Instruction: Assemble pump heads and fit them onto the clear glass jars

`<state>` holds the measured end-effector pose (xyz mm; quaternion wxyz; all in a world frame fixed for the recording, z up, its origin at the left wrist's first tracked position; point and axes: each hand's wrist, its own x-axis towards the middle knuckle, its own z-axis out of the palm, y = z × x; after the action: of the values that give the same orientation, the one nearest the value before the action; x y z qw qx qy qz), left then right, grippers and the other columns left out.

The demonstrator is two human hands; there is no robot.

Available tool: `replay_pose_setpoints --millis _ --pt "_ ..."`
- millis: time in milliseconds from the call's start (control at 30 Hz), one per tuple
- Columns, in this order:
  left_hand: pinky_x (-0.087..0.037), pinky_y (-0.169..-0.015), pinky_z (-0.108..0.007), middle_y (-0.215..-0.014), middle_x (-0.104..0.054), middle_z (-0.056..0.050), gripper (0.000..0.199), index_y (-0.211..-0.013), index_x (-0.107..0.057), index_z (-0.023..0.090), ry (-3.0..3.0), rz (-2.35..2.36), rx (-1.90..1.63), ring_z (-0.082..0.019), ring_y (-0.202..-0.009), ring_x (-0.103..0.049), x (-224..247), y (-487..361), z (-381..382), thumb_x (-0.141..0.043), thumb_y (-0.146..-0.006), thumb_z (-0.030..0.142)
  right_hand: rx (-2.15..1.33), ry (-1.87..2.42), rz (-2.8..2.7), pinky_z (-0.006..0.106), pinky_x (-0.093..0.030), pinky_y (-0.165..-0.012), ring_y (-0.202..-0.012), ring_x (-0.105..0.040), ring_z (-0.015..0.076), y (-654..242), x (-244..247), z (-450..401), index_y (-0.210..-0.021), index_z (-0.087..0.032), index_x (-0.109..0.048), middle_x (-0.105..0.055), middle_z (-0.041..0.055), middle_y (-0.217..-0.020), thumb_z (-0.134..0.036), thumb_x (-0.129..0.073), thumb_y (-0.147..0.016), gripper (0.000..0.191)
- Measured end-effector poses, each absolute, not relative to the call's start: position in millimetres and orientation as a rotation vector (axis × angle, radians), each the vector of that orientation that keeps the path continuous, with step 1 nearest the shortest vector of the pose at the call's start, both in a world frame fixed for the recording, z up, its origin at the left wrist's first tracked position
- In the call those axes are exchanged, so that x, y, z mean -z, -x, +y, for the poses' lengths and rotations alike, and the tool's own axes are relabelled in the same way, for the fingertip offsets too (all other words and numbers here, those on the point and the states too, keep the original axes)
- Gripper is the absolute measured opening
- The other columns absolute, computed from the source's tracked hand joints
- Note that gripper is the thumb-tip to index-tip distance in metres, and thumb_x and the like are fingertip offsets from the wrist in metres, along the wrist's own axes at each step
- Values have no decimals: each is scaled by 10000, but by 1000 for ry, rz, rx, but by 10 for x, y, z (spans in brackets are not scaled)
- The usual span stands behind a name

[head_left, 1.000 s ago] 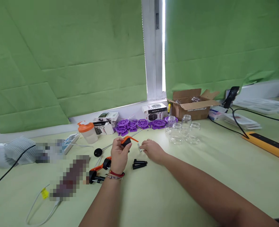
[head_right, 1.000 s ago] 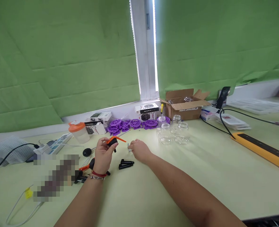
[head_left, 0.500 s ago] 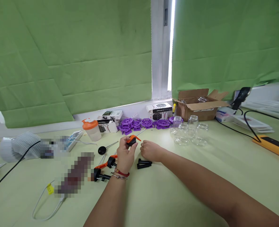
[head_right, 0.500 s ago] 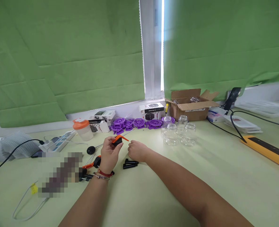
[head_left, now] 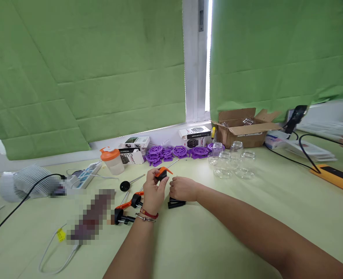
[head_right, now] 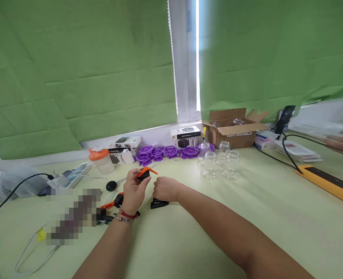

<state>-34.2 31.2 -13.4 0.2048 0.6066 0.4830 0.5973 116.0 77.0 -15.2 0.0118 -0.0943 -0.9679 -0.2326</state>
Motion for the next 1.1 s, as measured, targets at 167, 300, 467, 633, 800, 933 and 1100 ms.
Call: replay_pose_setpoints --millis 167,300,467,633,800,933,1100 --pt "-467 -739 -267 -899 -564 -6 287 -979 -448 221 -1700 1331 -1666 -124 -777 -584 115 339 310 -630 -769 290 727 251 -2969 319 -371 -683 -688 -578 180 -1151 198 785 -783 -139 -618 -656 58 -715 -87 -494 -821 140" --pt "-463 -734 -263 -876 -566 2 296 -985 -457 222 -1682 1317 -1682 -118 -755 -582 107 339 310 -638 -761 291 631 335 -2786 308 -404 -742 -785 -584 171 -1221 222 762 -834 -158 -607 -664 59 -784 -100 -433 -874 188" --pt "-462 -774 -284 -936 -568 -15 308 -980 -465 221 -1644 1261 -1685 -133 -809 -591 118 344 320 -651 -750 308 171 603 -2129 320 -452 -783 -857 -605 174 -1473 101 715 -898 -183 -639 -692 67 -885 -122 -448 -865 204" --pt "-465 -792 -300 -935 -584 -20 292 -971 -471 224 -1638 1219 -1617 -136 -817 -594 109 302 286 -654 -753 292 -431 835 -1510 327 -493 -727 -744 -604 166 -1760 -166 678 -849 -184 -675 -681 45 -811 -248 -605 -779 118" --pt "-454 -853 -334 -1104 -568 -67 280 -983 -460 224 -1670 1041 -1543 -155 -945 -584 52 166 157 -640 -771 246 -868 822 -1134 303 -491 -665 -662 -590 143 -1813 -398 503 -762 -161 -670 -656 23 -697 -312 -740 -644 203" --pt "-444 -878 -347 -1172 -553 -88 235 -978 -451 225 -1725 924 -1416 -170 -1020 -569 5 44 16 -607 -803 222 -956 759 -1202 308 -501 -691 -683 -598 145 -1731 -461 335 -730 -166 -673 -661 24 -707 -277 -739 -648 153" --pt "-443 -892 -357 -1239 -532 -106 245 -1008 -434 235 -1744 864 -1281 -201 -1125 -532 8 -37 -77 -592 -821 213 -884 716 -1330 315 -505 -739 -744 -614 155 -1701 -483 256 -710 -170 -667 -675 33 -765 -213 -686 -696 49"
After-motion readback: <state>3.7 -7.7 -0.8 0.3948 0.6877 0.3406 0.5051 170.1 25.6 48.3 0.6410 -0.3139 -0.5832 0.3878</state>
